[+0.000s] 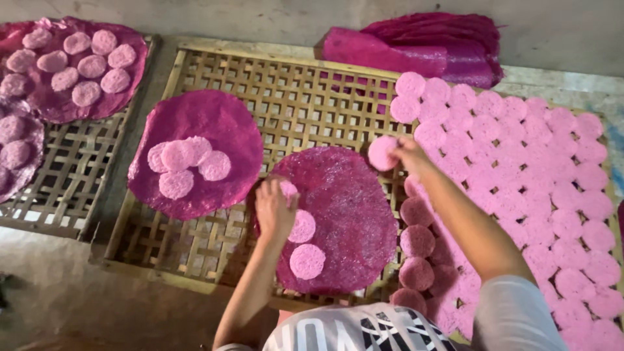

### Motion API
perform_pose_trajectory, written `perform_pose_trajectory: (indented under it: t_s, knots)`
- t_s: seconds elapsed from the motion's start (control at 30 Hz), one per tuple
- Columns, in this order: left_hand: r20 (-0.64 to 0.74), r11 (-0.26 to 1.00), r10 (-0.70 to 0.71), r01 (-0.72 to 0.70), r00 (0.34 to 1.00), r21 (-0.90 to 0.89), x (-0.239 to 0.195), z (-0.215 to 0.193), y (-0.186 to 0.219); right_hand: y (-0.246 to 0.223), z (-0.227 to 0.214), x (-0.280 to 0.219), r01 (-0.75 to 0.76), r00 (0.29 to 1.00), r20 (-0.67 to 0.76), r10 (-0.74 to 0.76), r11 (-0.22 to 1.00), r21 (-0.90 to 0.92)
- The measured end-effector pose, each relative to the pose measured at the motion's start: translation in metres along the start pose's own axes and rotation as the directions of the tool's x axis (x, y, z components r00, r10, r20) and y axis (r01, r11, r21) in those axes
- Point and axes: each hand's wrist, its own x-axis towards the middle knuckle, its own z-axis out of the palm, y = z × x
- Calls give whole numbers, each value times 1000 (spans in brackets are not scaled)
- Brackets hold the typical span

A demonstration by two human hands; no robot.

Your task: The person arranges pink circular decorative items onto a pink mesh base placed on a bamboo lattice tray. They pick up the items one by one and place them in a pattern on the mesh, repeating this process across multiple sections of the tray.

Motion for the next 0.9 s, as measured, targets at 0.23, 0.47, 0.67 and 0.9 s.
perform_pose_trajectory:
  t_s: [0.23,0.47,0.67,0.9]
  knots:
    - [-77,996,-28,22,997,-83,0,14,-78,11,-42,60,420,700,-144,-699,567,-709]
    - [164,889,-79,144,983,-435,23,36,-119,-58,46,-33,425,526,-122,-842,385,-819]
    - [371,535,154,238,916,-811,20,19,-99,-48,211,-131,430,896,313,-314,787,-442]
    - [418,737,-130,370,899,-565,27,-74,-75,-3,159,-98,309,946,-18,-323,920,-241]
